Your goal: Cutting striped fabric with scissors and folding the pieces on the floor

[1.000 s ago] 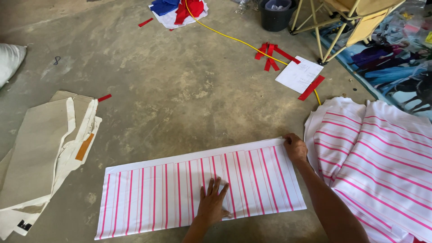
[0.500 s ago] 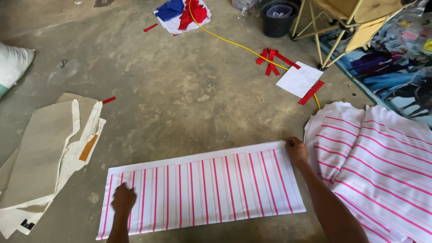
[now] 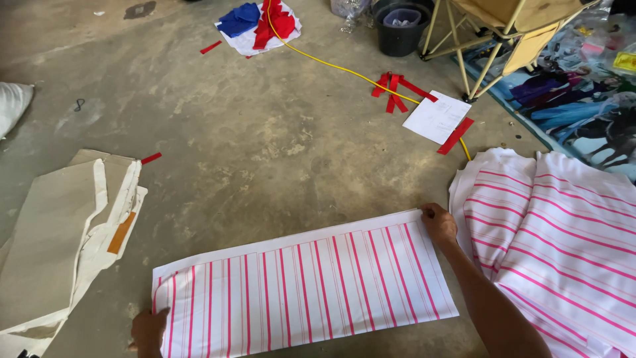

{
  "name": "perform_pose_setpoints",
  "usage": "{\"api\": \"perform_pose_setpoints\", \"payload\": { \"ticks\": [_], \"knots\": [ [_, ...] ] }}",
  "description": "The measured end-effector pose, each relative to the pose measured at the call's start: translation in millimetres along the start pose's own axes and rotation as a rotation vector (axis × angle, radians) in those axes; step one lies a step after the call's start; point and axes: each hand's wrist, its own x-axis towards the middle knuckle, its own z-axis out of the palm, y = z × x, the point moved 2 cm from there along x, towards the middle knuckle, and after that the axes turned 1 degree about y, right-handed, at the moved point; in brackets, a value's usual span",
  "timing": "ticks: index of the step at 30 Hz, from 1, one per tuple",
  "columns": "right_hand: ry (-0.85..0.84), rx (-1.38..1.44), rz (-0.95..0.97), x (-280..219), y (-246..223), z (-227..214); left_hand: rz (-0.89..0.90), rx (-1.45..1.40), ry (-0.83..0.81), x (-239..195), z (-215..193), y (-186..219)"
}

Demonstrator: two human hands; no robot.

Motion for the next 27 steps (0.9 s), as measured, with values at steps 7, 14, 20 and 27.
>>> {"api": "perform_pose_setpoints", "payload": {
  "ticks": [7, 14, 20, 27],
  "knots": [
    [0.022, 0.015, 0.02, -2.5, -2.7, -1.1, 0.033, -0.465, 0.095, 8.7, 6.9, -23.1],
    [0.021, 0.013, 0.02, -4.1, -3.8, -2.7, -0.126, -0.193, 0.155, 26.6, 19.8, -27.9],
    [0.032, -0.014, 0.003, 0.0, -1.4, 1.2, 0.004, -0.279, 0.204, 19.5, 18.2, -31.9],
    [0.114, 0.031, -0.417, 6.6, 27.5, 15.9, 0.134, -0.135, 0.428, 48.7, 31.8, -42.4]
  ]
}}
